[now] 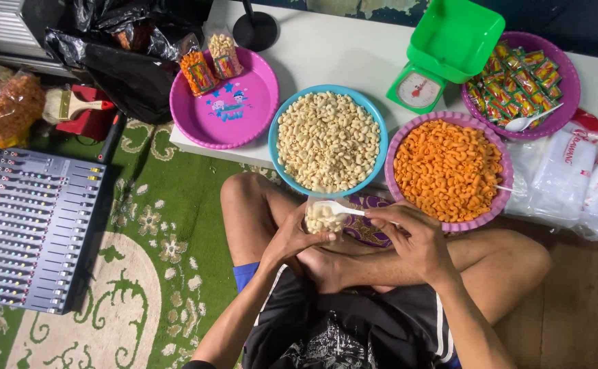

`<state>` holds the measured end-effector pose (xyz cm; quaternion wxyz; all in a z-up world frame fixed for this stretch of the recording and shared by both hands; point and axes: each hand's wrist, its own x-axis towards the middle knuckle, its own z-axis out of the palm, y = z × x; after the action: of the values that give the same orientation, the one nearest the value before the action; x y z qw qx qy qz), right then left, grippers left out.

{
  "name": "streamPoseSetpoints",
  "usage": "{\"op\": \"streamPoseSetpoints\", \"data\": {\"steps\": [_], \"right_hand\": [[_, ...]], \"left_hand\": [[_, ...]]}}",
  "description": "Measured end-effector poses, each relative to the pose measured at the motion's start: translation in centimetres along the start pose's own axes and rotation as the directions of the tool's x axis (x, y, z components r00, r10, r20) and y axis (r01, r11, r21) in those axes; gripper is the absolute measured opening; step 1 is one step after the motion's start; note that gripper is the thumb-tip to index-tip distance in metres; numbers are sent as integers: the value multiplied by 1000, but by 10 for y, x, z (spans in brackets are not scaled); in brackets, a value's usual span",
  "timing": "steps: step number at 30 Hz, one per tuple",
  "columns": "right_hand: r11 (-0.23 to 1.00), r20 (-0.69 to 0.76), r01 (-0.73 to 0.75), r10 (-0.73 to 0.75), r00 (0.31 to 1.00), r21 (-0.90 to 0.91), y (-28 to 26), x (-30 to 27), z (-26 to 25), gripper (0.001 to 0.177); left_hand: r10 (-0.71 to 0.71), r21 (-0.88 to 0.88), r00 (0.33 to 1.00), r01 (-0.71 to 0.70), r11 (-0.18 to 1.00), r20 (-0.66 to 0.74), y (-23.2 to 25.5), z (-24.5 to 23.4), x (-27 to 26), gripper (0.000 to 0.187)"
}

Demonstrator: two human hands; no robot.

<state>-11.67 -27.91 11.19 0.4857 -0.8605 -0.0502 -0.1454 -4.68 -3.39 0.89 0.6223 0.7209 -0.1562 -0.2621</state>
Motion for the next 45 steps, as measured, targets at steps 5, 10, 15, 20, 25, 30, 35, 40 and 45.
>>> {"op": "streamPoseSetpoints", "data": {"steps": [5, 10, 15, 20, 25, 30, 35, 40, 45], "right_hand": [[941, -50, 312, -321, 946, -131, -27, 7, -16, 15], [938, -17, 331, -334, 942, -104, -39, 4, -14, 14], [938, -47, 329, -336, 941, -111, -36, 5, -13, 15], [948, -36, 306, -310, 950, -82, -40, 1, -13, 18], [994, -271, 95, -105, 957, -47, -2, -23, -29, 14], [1000, -430, -26, 17, 903, -16, 0, -29, -34, 21], [995, -456, -42, 81, 887, 93, 6, -29, -32, 25], [974, -449, -67, 160, 879, 216, 32, -29, -27, 22], [980, -408, -106, 167, 897, 168, 79, -25, -11, 17]], "left_hand": [[54, -71, 998, -53, 996, 11, 3, -3, -8, 70], [107, -71, 994, -106, 992, 6, 9, -4, -15, 70], [161, -23, 987, -161, 987, 2, 27, -8, -23, 71], [212, 6, 977, -212, 977, -26, 28, -10, -26, 74], [203, -84, 977, -208, 975, -70, 18, -12, -22, 69], [214, -173, 970, -231, 957, -111, -2, -15, -11, 66], [256, -226, 958, -281, 933, -132, 8, -24, -6, 64], [269, -146, 947, -295, 944, -174, 17, -27, -6, 64], [266, 56, 944, -260, 964, -196, 26, -28, -12, 69]]}}
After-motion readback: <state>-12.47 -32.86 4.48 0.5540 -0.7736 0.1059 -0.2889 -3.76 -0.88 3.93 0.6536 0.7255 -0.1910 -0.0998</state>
